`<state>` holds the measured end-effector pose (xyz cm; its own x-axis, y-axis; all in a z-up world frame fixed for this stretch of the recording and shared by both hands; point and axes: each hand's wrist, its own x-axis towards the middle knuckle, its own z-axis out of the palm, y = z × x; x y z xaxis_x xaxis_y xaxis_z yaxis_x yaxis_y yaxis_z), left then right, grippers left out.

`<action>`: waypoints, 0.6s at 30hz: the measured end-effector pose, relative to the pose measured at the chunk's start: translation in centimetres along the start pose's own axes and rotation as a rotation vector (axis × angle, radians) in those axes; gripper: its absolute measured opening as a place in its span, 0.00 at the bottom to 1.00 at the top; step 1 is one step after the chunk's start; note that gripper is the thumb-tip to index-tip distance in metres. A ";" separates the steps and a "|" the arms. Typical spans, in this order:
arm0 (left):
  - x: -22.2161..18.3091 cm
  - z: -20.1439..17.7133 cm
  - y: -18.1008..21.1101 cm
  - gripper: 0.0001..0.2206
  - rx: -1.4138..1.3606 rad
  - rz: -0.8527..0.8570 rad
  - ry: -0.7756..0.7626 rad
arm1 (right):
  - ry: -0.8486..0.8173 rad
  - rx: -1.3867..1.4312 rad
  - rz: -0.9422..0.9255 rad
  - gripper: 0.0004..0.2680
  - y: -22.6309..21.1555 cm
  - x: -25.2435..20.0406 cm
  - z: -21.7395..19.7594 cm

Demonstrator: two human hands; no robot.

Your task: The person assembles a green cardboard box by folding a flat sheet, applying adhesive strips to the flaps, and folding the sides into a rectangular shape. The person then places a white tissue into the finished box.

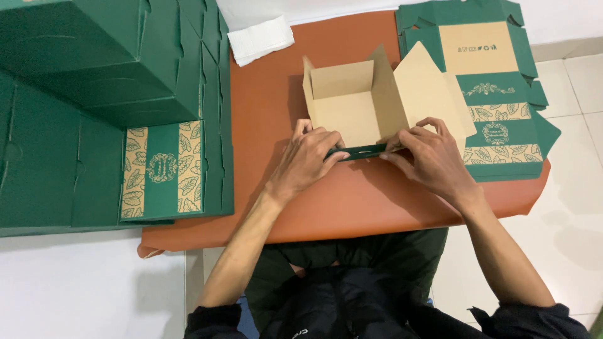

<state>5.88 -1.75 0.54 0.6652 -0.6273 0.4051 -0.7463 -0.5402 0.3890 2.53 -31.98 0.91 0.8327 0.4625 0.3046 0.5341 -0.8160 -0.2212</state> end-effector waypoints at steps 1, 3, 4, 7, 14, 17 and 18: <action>0.3 -0.1 0.2 0.08 -0.001 -0.002 -0.001 | -0.002 0.002 0.000 0.08 0.0 0.2 0.0; 0.8 -0.6 0.4 0.07 0.008 0.004 -0.038 | -0.009 -0.019 0.058 0.09 -0.2 0.7 0.1; 0.8 -0.5 0.5 0.07 0.009 0.002 -0.038 | -0.009 -0.017 0.055 0.09 -0.4 0.6 0.2; 1.1 -0.3 0.1 0.07 0.009 0.002 -0.080 | 0.030 0.032 0.093 0.10 -0.7 0.9 0.0; 1.6 1.7 -0.9 0.06 0.113 -0.009 -0.118 | -0.004 0.124 0.139 0.12 -2.1 2.3 -1.7; 1.7 1.7 -0.9 0.06 0.121 -0.019 -0.116 | -0.020 0.103 0.090 0.09 -1.8 2.8 -1.2; 1.8 1.6 -0.9 0.06 0.123 -0.018 -0.122 | -0.014 0.074 0.059 0.07 -1.4 2.8 -0.8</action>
<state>7.66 -3.30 -0.44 0.6761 -0.6763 0.2924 -0.7366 -0.6119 0.2880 3.99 -29.84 2.83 0.8646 0.4197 0.2764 0.4932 -0.8141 -0.3065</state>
